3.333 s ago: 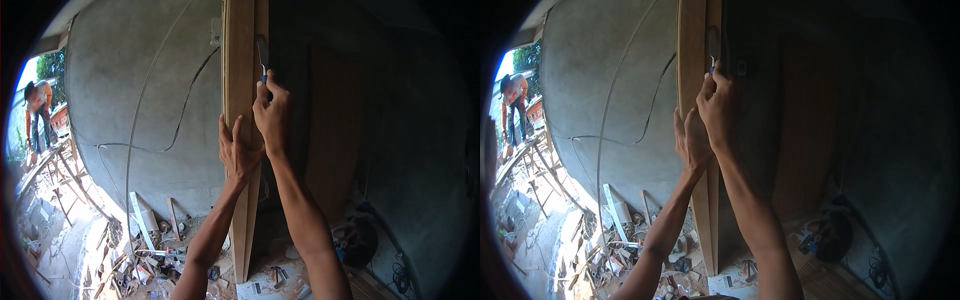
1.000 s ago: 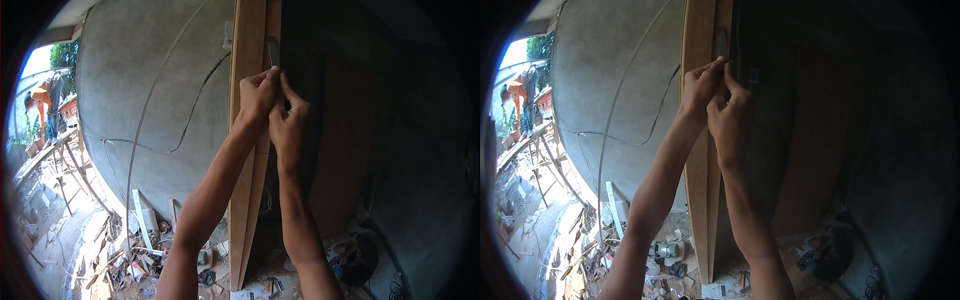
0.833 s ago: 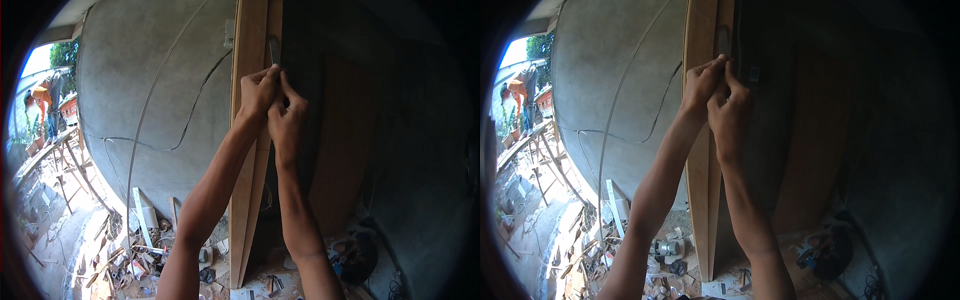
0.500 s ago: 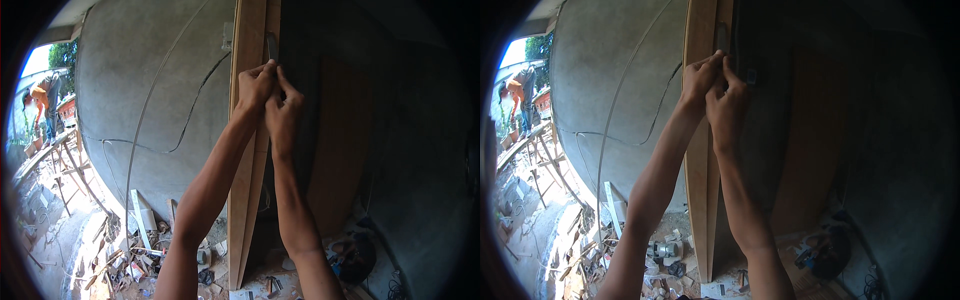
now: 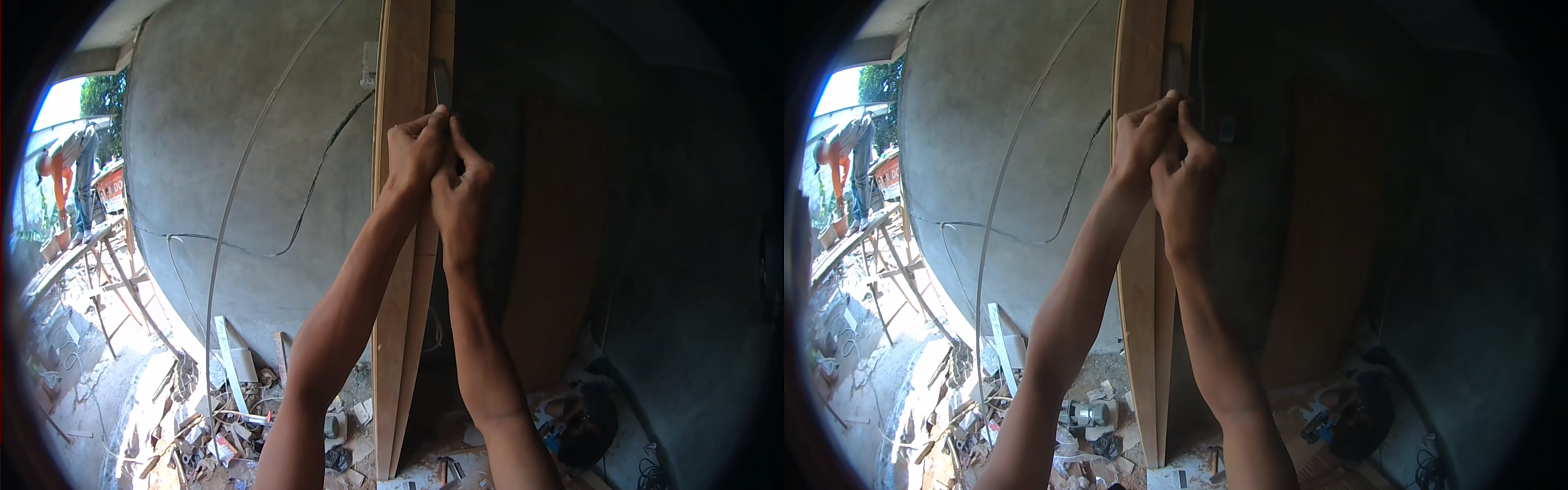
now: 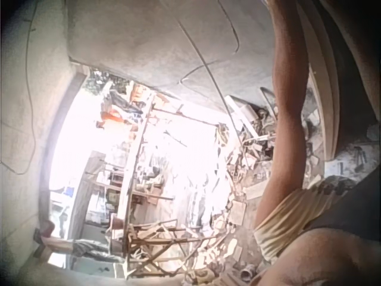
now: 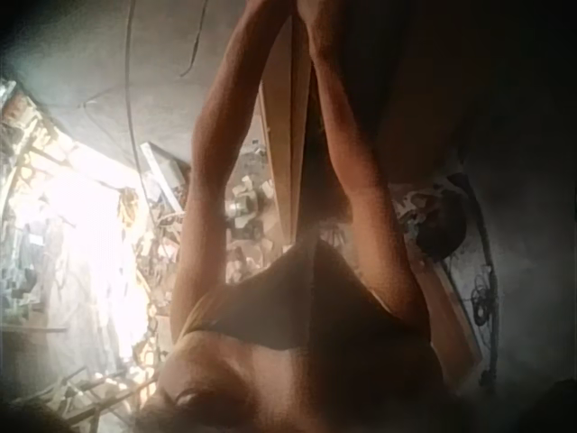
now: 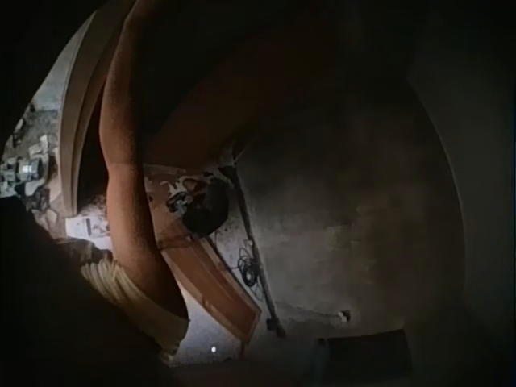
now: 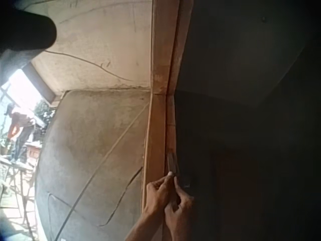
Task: The person aligns a door hinge against a wooden door frame and marks its outline using a chisel. Then, the person chisels the marked section of the door frame using the chisel and a hammer.
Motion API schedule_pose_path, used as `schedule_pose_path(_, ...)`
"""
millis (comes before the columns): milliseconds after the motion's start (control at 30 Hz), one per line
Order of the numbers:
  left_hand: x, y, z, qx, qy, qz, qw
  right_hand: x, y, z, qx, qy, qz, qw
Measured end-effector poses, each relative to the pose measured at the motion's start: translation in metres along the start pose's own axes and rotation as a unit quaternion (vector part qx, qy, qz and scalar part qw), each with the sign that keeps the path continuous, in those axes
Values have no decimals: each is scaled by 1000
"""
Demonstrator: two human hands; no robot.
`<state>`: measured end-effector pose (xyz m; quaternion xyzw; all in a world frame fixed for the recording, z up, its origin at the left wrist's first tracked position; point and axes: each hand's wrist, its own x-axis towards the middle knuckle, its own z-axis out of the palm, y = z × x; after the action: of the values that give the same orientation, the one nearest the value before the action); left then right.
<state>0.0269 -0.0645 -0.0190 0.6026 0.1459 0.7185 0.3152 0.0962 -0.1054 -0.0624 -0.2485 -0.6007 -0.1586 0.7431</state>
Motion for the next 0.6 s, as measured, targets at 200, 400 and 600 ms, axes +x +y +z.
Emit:
schedule_pose_path(200, -5, -12, -6, 25, 13, 0, 1000, -9, 2, 6, 8, -1, 19, 1000)
schedule_pose_path(400, 23, 13, -8, 6, -5, -25, 1000, 18, -4, 15, 28, -8, 24, 999)
schedule_pose_path(600, 10, 5, -12, 2, 6, -23, 1000, 7, -1, 18, 19, 0, -1, 1000)
